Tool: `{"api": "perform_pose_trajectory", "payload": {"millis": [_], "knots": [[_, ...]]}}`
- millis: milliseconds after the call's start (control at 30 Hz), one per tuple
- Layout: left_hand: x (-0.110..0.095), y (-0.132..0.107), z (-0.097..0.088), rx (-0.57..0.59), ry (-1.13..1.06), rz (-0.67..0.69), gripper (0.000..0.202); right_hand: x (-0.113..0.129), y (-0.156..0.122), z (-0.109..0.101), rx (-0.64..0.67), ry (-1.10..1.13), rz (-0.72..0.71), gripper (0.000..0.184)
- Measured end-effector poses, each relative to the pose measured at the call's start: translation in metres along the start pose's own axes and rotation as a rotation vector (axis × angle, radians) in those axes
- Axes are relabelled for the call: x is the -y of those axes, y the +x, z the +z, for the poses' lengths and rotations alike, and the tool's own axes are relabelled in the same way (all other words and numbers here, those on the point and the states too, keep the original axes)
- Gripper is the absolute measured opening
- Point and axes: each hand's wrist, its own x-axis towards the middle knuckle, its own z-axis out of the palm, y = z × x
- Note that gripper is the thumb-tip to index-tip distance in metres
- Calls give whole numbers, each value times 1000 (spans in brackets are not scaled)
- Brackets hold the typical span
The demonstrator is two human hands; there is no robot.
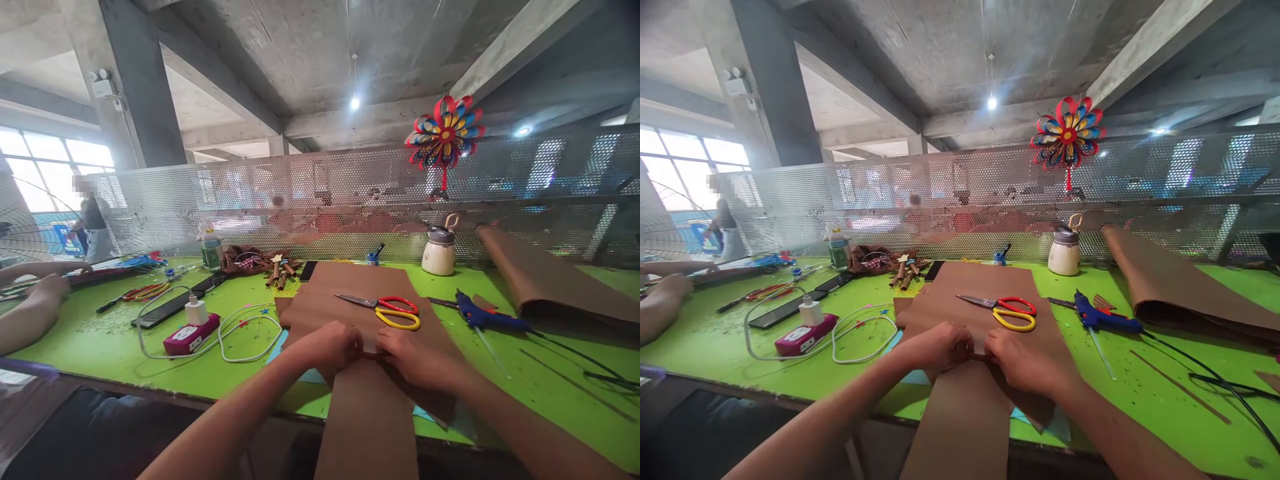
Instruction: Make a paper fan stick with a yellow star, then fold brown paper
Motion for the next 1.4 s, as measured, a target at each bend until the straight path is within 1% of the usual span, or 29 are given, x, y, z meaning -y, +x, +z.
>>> {"api": "perform_pose_trajectory", "payload": {"millis": [167, 267, 367, 467, 567, 800, 867, 967, 1067, 1167, 1233, 1300, 1333, 1400], "knots": [[-8, -5, -9, -12, 57, -54, 21, -2, -2, -6, 32, -45, -8, 7], [-7, -6, -11, 6, 83, -56, 21, -3, -3, -8, 33, -38, 5, 7], [1, -6, -7, 18, 63, -17, 22, -5, -4, -8, 47, -42, -5, 11], [9, -7, -1, -9, 35, 27, 22, -7, -4, -8, 55, -10, -48, 14], [13, -8, 4, -25, 26, 35, 20, -7, -6, -10, 76, 16, -66, 16], [11, -12, 3, -24, -4, 72, 19, -7, -10, -10, 98, -6, -81, 19], [9, -15, 2, -17, -4, 80, 18, -7, -11, -10, 105, -26, -86, 21], [4, -20, 1, -38, -23, 70, 18, -2, -12, -12, 118, -60, -82, 25], [1, -25, 5, -80, -49, 40, 17, 4, -12, -15, 132, -102, -86, 30], [3, -28, 13, -117, -87, 11, 18, 8, -11, -15, 121, -163, -83, 33], [6, -29, 17, -154, -126, 5, 19, 9, -10, -13, 96, -198, -85, 30], [8, -28, 18, -191, -176, -7, 21, 9, -8, -12, 78, -205, -90, 22], [9, -28, 17, -197, -206, -16, 22, 9, -8, -12, 65, -202, -90, 17], [9, -24, 11, -162, -277, -42, 25, 11, -7, -15, 16, -208, -101, 12]]}}
